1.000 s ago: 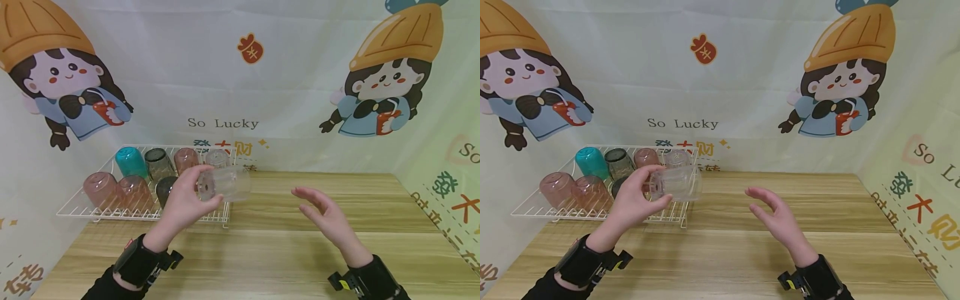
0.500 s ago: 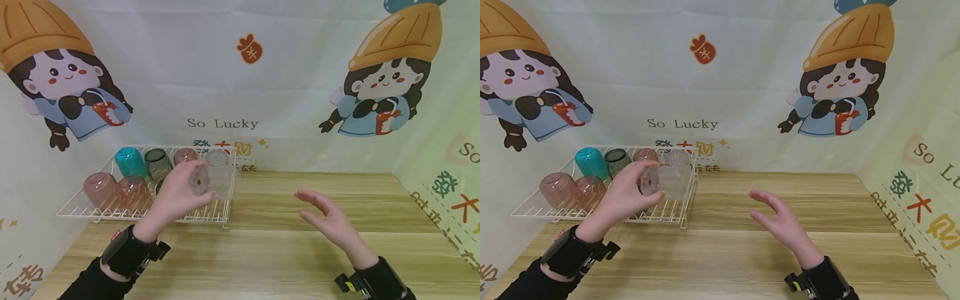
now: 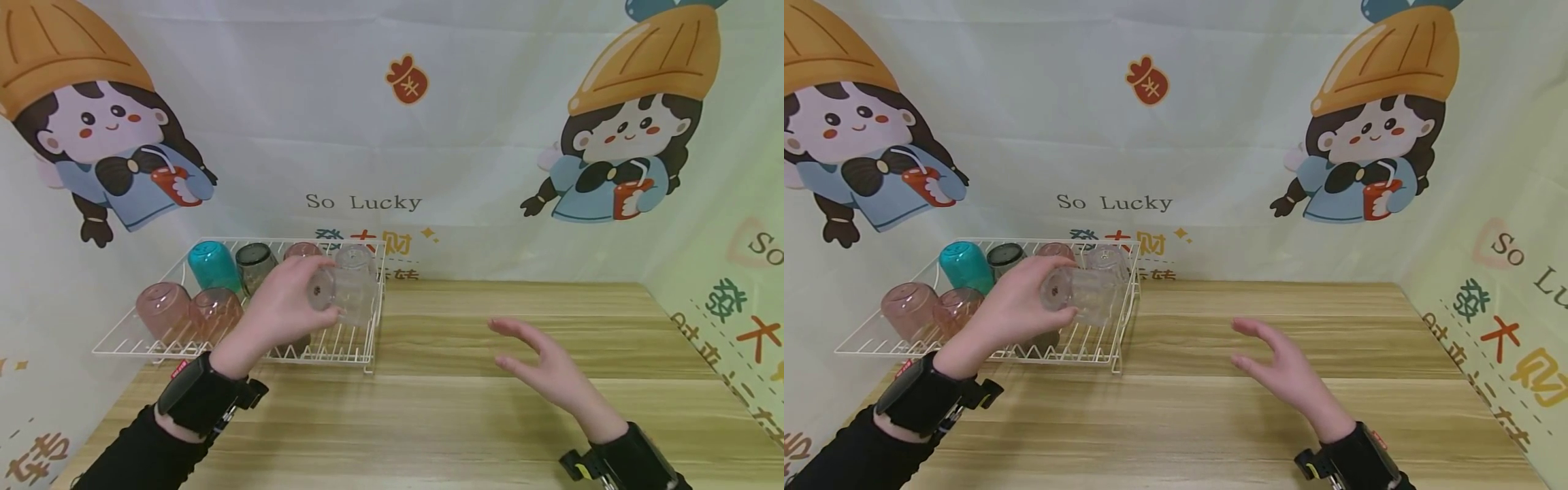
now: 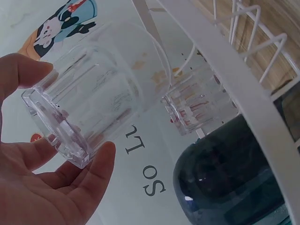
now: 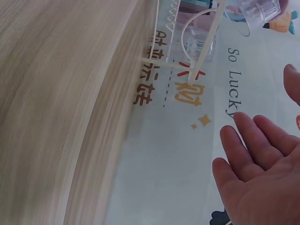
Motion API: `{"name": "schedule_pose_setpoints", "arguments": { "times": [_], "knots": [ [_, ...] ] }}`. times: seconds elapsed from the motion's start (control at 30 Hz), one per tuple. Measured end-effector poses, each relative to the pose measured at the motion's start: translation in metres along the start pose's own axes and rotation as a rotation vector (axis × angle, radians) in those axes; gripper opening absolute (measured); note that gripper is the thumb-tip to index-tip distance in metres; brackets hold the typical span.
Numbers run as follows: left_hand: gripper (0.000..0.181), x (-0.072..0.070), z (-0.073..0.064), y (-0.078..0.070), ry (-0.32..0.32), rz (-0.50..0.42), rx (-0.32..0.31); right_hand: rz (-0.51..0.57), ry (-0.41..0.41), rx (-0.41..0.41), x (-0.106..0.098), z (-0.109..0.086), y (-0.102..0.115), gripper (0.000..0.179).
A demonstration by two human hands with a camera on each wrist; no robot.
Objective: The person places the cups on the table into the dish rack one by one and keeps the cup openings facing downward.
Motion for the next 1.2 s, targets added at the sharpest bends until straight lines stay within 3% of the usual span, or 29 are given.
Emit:
{"name": "schedule_pose_setpoints", "arguments": {
  "times": [0.7, 1.2],
  "knots": [
    [0.067, 0.018, 0.014, 0.013, 0.121, 0.116, 0.005, -0.188, -0.029, -0.069, -0.007, -0.006, -0.007, 0.053],
    [0.059, 0.03, 0.022, 0.011, 0.19, 0.138, 0.003, -0.223, 0.003, -0.046, -0.01, -0.007, -0.012, 0.056]
  ]
}}
Point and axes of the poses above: each hand's wrist, its own z-axis towards the middle knuckle, its own x-axis out of the palm, y = z × x, the point moved 3 cm from there along z, towards the middle knuckle, and after that the axes turned 10 degrees about -z, right-handed, at the moved point
